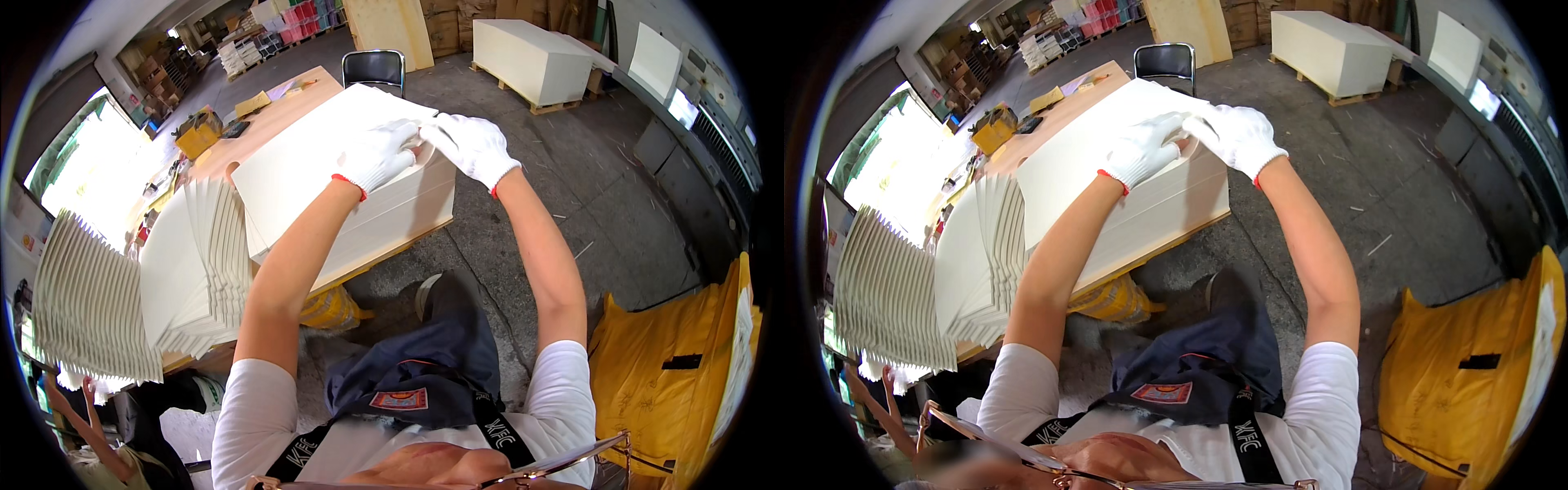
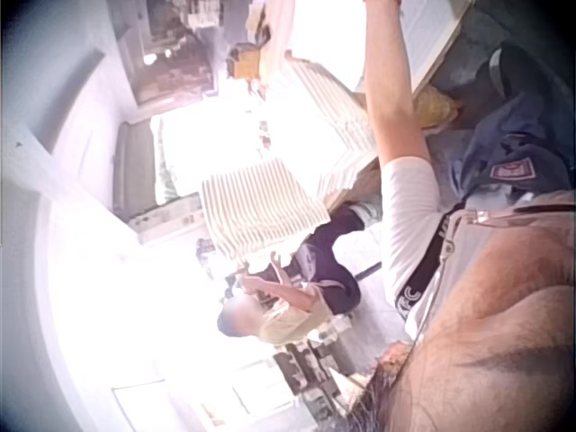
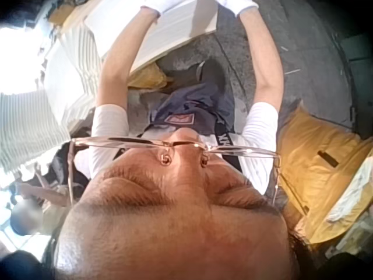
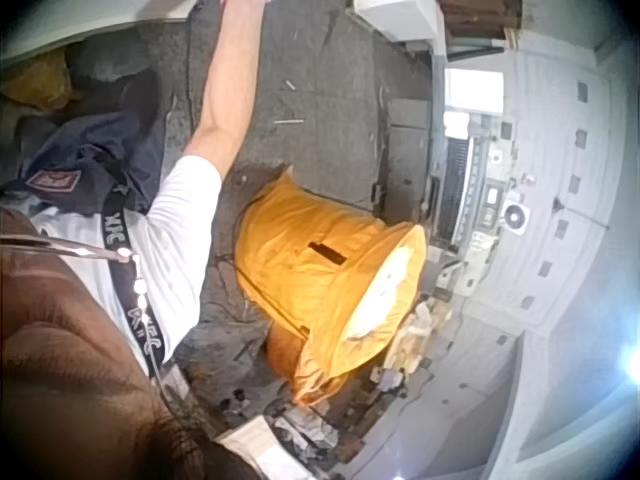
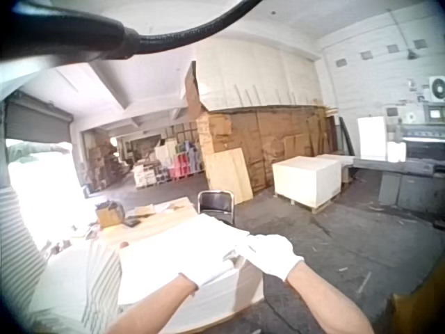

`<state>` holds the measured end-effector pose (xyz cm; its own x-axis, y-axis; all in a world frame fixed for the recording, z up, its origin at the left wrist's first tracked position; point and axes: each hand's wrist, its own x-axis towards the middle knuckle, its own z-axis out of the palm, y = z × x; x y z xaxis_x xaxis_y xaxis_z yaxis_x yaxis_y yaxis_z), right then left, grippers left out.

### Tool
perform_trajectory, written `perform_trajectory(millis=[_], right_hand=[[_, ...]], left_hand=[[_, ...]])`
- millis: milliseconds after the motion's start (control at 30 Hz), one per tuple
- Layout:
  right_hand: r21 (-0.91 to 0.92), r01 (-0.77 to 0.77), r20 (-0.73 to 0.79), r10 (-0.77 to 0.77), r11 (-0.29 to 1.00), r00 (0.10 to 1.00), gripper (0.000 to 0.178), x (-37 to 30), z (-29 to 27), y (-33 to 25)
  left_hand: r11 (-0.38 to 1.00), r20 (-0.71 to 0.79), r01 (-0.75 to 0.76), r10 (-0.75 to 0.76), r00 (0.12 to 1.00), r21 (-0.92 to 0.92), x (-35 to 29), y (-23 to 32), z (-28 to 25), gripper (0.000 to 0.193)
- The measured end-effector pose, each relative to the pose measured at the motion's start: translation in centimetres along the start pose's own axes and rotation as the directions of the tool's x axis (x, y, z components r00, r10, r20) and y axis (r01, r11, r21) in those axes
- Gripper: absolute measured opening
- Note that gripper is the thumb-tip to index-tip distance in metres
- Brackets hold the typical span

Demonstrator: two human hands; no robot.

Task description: The person repeatedly picks up stacks of white rectangular paper sheets from a table and places them onto a growing pile. The person wears white gloves and handles the paper with both hands, aligning the edges before setting them down.

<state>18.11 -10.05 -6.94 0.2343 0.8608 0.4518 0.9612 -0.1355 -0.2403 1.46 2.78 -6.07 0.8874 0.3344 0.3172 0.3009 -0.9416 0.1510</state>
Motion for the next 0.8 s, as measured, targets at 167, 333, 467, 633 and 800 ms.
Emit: perform_trajectory(millis=[167, 333, 467, 633, 800], right_hand=[[0.492, -0.297, 0.094, 0.289, 0.818, 0.953, 0.065, -0.3, 1.6, -0.4], [0.532, -0.243, -0.144, 0.369, 0.811, 0.918, 0.062, -0.6, 4.1, -0.6], [0.542, -0.220, -0.191, 0.374, 0.811, 0.908, 0.057, -1.2, 4.8, -0.6], [0.532, -0.190, -0.235, 0.359, 0.825, 0.903, 0.055, -1.2, 5.3, -0.4], [0.507, -0.199, -0.248, 0.363, 0.839, 0.898, 0.054, -1.4, 5.3, -0.6]], left_hand=[[0.986, 0.042, 0.077, -0.072, 0.997, -0.148, -0.6, 0.5, -0.9, 0.042], [0.913, 0.099, 0.136, -0.106, 0.989, -0.384, -0.9, 0.1, -1.3, 0.041], [0.924, 0.105, 0.159, -0.130, 0.986, -0.348, -0.9, 1.0, -1.4, 0.042], [0.919, 0.114, 0.158, -0.124, 0.986, -0.361, -0.9, 0.7, -1.3, 0.044], [0.904, 0.031, 0.099, -0.095, 0.995, -0.415, -1.1, 0.6, -1.1, 0.039]])
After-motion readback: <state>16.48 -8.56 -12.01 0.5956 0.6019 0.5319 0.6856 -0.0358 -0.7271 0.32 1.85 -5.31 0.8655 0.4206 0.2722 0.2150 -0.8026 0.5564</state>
